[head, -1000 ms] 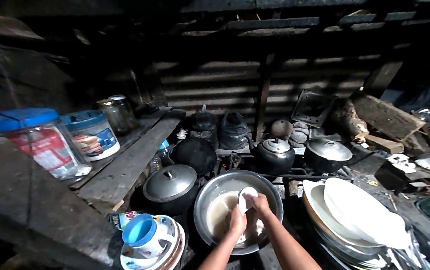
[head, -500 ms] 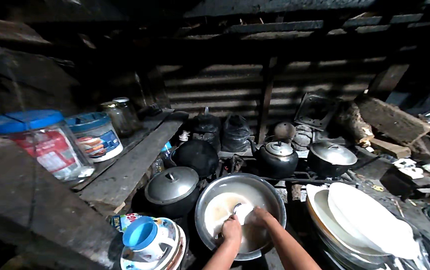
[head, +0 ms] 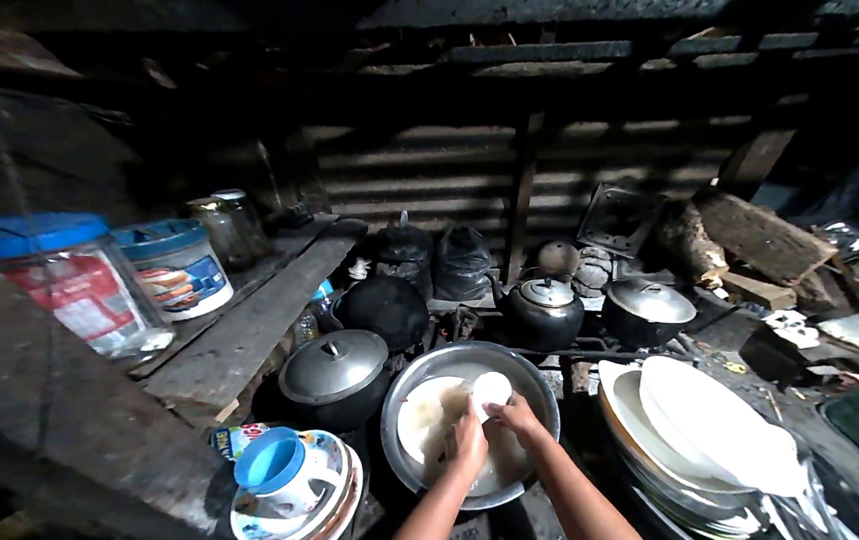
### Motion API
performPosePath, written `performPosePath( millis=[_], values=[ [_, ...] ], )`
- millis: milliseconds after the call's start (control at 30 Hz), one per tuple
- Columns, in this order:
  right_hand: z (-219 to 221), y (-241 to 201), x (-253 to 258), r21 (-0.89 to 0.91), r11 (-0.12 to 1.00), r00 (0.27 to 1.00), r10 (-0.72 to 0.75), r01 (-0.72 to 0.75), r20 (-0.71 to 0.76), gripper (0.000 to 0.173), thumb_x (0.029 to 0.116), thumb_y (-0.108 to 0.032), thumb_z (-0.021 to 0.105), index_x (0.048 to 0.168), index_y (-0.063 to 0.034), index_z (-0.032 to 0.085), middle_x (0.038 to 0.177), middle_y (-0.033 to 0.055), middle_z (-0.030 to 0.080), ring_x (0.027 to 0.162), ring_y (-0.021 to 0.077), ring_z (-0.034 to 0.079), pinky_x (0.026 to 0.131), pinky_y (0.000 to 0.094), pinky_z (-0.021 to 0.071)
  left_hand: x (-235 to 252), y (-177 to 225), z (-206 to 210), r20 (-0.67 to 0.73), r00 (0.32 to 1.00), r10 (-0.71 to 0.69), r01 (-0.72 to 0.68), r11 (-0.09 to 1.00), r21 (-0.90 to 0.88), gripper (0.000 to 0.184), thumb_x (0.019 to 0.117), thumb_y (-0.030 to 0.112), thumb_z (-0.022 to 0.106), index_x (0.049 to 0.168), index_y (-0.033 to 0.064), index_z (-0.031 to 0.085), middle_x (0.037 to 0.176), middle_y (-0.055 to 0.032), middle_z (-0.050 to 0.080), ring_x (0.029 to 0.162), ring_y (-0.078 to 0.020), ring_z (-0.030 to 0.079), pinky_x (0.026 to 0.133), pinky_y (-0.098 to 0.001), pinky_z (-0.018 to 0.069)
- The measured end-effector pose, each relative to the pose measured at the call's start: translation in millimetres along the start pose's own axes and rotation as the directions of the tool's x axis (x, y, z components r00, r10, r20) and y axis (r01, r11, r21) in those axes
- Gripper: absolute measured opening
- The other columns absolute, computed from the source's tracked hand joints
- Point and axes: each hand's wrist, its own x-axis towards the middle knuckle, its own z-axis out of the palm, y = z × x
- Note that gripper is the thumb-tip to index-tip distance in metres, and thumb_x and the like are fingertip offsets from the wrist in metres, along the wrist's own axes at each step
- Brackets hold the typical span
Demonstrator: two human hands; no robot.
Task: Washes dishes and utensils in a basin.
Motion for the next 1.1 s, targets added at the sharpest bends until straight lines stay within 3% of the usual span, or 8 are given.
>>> performPosePath(
  millis=[167,267,367,567,700,900,1033,1100],
  values=[
    [-0.2,-0.5,6.7,-0.063,0.997,0.975,-0.054,0.042,-0.216,0.043,0.1099,-0.034,0.049,0.109,0.0050,0.067,0.097,0.0190,0.067,0.084,0.0246,0.064,0.077,0.0437,0.0533,-2.6,-7.4,6.0,0.026,0.996,0.082,-0.071,0.952,-0.297,0.065,0.1039,0.006,0.052,0.159,-0.0001,0.019,0.141,-0.0297,0.053,0.121,-0.0389,0.063,0.105,-0.0498,0.0502],
    [6.3,-4.2,-2.2,-0.008,1.000,0.979,0.022,-0.025,-0.202,0.061,0.1134,-0.041,0.030,0.128,0.0104,0.059,0.126,0.0309,0.060,0.115,0.0375,0.060,0.098,0.0542,0.0474,-4.0,-10.5,1.9,0.105,0.994,0.018,0.024,0.923,-0.384,0.051,0.1058,0.007,0.051,0.152,-0.0046,0.033,0.134,-0.0306,0.056,0.108,-0.0375,0.068,0.095,-0.0483,0.0555],
    [5.8,-3.7,-4.3,0.034,0.997,0.995,0.072,-0.070,-0.071,0.042,0.1135,-0.025,0.037,0.142,0.0016,0.052,0.135,0.0244,0.059,0.119,0.0322,0.060,0.099,0.0495,0.0490,2.6,-18.7,-9.1,0.172,0.985,-0.029,0.069,0.971,-0.227,0.043,0.1050,0.015,0.055,0.140,-0.0097,0.048,0.130,-0.0276,0.062,0.114,-0.0351,0.067,0.101,-0.0472,0.0533],
    [7.2,9.5,11.9,-0.415,0.900,0.980,0.183,-0.133,0.082,0.030,0.1037,-0.012,0.056,0.129,0.0049,0.060,0.120,0.0245,0.063,0.108,0.0326,0.062,0.095,0.0513,0.0496,14.9,-34.6,-27.4,0.357,0.922,-0.152,0.090,0.979,0.185,0.049,0.1014,0.027,0.063,0.132,-0.0109,0.056,0.131,-0.0276,0.061,0.124,-0.0368,0.060,0.107,-0.0530,0.0451],
    [11.7,6.0,10.8,-0.182,0.959,0.969,0.233,-0.215,0.084,0.028,0.1058,-0.010,0.048,0.127,0.0058,0.058,0.112,0.0205,0.065,0.097,0.0270,0.066,0.086,0.0445,0.0557,24.3,-58.4,-12.8,0.407,0.910,-0.083,0.205,0.942,-0.265,0.047,0.0968,0.008,0.066,0.138,-0.0082,0.051,0.121,-0.0220,0.066,0.107,-0.0273,0.065,0.098,-0.0443,0.0499],
    [4.1,0.1,10.7,0.322,0.916,0.966,0.196,-0.241,0.167,0.038,0.1100,-0.030,0.034,0.132,-0.0041,0.050,0.091,0.0098,0.064,0.074,0.0193,0.062,0.070,0.0381,0.0533,16.5,-56.9,-1.9,0.438,0.897,0.059,0.344,0.528,-0.776,0.036,0.1045,0.004,0.053,0.140,0.0031,0.047,0.114,-0.0115,0.069,0.088,-0.0165,0.069,0.078,-0.0331,0.0563],
    [3.8,4.5,9.1,0.204,0.974,0.988,0.066,-0.095,0.142,0.044,0.1055,-0.009,0.044,0.149,-0.0016,0.044,0.107,0.0141,0.062,0.076,0.0180,0.059,0.068,0.0356,0.0523,11.2,-53.6,-5.2,0.448,0.883,0.138,0.342,0.465,-0.817,0.035,0.1046,0.001,0.049,0.140,0.0052,0.046,0.118,-0.0090,0.069,0.092,-0.0168,0.070,0.080,-0.0344,0.0570],
    [3.8,7.0,7.4,0.159,0.984,0.984,0.047,-0.075,0.174,0.038,0.1007,0.002,0.049,0.139,-0.0010,0.049,0.093,0.0096,0.063,0.071,0.0152,0.061,0.066,0.0330,0.0541,9.3,-52.8,-8.6,0.439,0.880,0.183,0.321,0.453,-0.832,0.035,0.1050,0.001,0.047,0.140,0.0053,0.047,0.119,-0.0082,0.069,0.093,-0.0168,0.070,0.082,-0.0348,0.0576]
  ],
)
